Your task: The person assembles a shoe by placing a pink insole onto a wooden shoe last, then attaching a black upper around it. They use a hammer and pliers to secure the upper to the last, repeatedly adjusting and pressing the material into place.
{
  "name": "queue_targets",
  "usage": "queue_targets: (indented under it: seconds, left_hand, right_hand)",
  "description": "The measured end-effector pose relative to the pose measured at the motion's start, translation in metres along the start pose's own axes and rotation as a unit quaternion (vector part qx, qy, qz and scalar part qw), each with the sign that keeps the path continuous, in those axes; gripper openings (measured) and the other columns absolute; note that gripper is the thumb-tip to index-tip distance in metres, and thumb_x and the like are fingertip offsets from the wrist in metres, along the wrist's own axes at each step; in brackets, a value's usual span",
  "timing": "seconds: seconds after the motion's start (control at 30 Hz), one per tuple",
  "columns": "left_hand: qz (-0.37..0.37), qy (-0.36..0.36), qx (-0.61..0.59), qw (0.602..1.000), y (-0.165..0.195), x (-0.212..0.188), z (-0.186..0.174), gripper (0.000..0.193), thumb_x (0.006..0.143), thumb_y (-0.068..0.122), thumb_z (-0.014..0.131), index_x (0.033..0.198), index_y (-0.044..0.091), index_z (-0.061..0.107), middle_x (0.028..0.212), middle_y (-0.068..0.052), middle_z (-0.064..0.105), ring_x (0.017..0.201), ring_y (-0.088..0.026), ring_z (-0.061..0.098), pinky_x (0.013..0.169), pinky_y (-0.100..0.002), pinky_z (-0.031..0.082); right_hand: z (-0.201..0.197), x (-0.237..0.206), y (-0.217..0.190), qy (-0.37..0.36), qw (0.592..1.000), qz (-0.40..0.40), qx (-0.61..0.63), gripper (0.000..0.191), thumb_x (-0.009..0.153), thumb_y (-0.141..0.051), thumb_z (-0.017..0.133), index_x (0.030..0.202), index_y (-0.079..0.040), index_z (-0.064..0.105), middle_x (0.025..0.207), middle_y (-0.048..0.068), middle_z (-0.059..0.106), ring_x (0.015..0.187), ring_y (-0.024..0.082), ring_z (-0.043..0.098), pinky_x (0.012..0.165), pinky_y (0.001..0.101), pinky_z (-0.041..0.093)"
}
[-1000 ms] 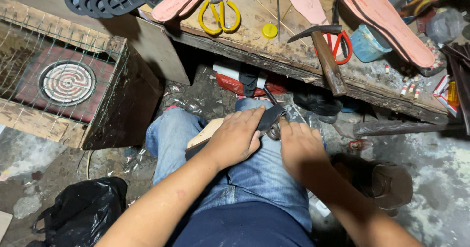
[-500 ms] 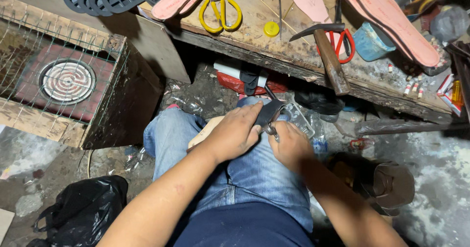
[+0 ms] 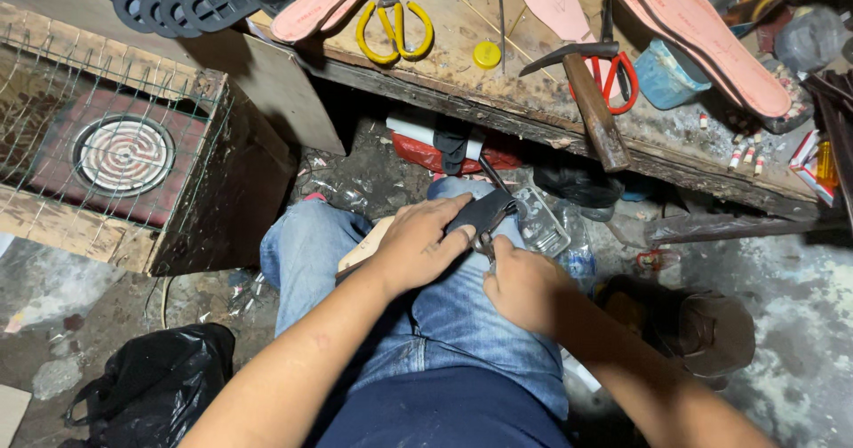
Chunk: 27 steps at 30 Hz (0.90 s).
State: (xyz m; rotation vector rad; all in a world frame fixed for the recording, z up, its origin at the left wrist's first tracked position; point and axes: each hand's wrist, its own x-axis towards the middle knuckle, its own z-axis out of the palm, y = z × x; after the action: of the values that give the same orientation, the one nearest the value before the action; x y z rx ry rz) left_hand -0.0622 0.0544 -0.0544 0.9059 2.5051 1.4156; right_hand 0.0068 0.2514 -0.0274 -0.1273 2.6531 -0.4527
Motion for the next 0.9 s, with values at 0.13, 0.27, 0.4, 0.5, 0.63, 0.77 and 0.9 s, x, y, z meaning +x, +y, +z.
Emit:
queue_targets:
  seconds: [0.13, 0.27, 0.4, 0.5, 0.63, 0.77, 0.9]
  left_hand:
    - [-0.023, 0.004, 0.056, 0.998, 0.011, -0.002, 0.004, 0.050, 0.091, 0.027, 0.058, 0.134, 0.002, 0.059, 0.114, -0.018, 0.067, 0.110, -0.038, 0.061, 0.097, -0.048, 0.042]
    - [-0.011, 0.007, 0.110, 0.994, 0.022, -0.003, 0.005, 0.052, 0.090, 0.025, 0.061, 0.134, -0.002, 0.056, 0.114, -0.019, 0.065, 0.107, -0.038, 0.060, 0.095, -0.048, 0.042]
    - [0.025, 0.020, 0.162, 0.986, 0.029, -0.006, 0.007, 0.056, 0.088, 0.025, 0.063, 0.134, -0.004, 0.054, 0.116, -0.020, 0.063, 0.106, -0.037, 0.060, 0.095, -0.047, 0.042]
    - [0.035, 0.015, 0.194, 0.980, 0.029, -0.009, 0.009, 0.057, 0.088, 0.026, 0.064, 0.135, -0.005, 0.053, 0.116, -0.021, 0.063, 0.106, -0.038, 0.059, 0.096, -0.047, 0.043]
    - [0.019, -0.019, 0.138, 0.990, 0.016, -0.003, 0.006, 0.056, 0.091, 0.025, 0.062, 0.138, -0.004, 0.051, 0.117, -0.022, 0.062, 0.107, -0.039, 0.059, 0.095, -0.048, 0.043]
    - [0.022, -0.024, 0.099, 0.995, 0.005, 0.002, 0.006, 0.054, 0.094, 0.025, 0.061, 0.140, -0.002, 0.050, 0.118, -0.022, 0.061, 0.109, -0.041, 0.058, 0.097, -0.049, 0.043]
    - [0.028, -0.012, 0.066, 0.997, 0.003, -0.002, 0.001, 0.052, 0.095, 0.025, 0.059, 0.140, 0.001, 0.051, 0.121, -0.020, 0.061, 0.113, -0.040, 0.058, 0.097, -0.048, 0.043]
  right_hand:
    - [-0.005, -0.005, 0.010, 0.002, 0.996, -0.026, 0.085, 0.037, 0.088, -0.025, 0.059, 0.113, 0.001, 0.055, 0.101, 0.027, 0.068, 0.102, 0.044, 0.064, 0.090, 0.0508, 0.049]
    - [-0.016, -0.003, 0.022, 0.008, 0.992, -0.001, 0.129, 0.042, 0.087, -0.021, 0.056, 0.124, -0.002, 0.056, 0.122, 0.026, 0.062, 0.120, 0.042, 0.056, 0.100, 0.0471, 0.043]
    - [-0.018, -0.005, 0.024, 0.020, 0.993, -0.048, 0.110, 0.047, 0.086, -0.019, 0.057, 0.128, 0.001, 0.052, 0.119, 0.028, 0.063, 0.119, 0.042, 0.057, 0.101, 0.0478, 0.043]
    - [-0.010, -0.009, 0.022, 0.013, 0.998, -0.033, 0.061, 0.034, 0.090, -0.023, 0.058, 0.115, 0.000, 0.056, 0.110, 0.025, 0.066, 0.112, 0.041, 0.061, 0.097, 0.0493, 0.046]
    - [0.009, 0.001, 0.020, 0.161, 0.984, -0.069, 0.037, 0.025, 0.092, -0.026, 0.063, 0.101, -0.003, 0.061, 0.096, 0.020, 0.070, 0.095, 0.041, 0.066, 0.083, 0.0510, 0.051]
    - [0.020, 0.021, 0.020, 0.302, 0.938, -0.147, 0.085, 0.018, 0.091, -0.022, 0.064, 0.097, -0.005, 0.061, 0.090, 0.017, 0.070, 0.089, 0.039, 0.067, 0.077, 0.0495, 0.053]
    - [0.017, 0.008, 0.019, 0.192, 0.977, -0.082, 0.029, 0.022, 0.090, -0.022, 0.063, 0.102, -0.004, 0.056, 0.087, 0.020, 0.070, 0.085, 0.040, 0.069, 0.075, 0.0510, 0.053]
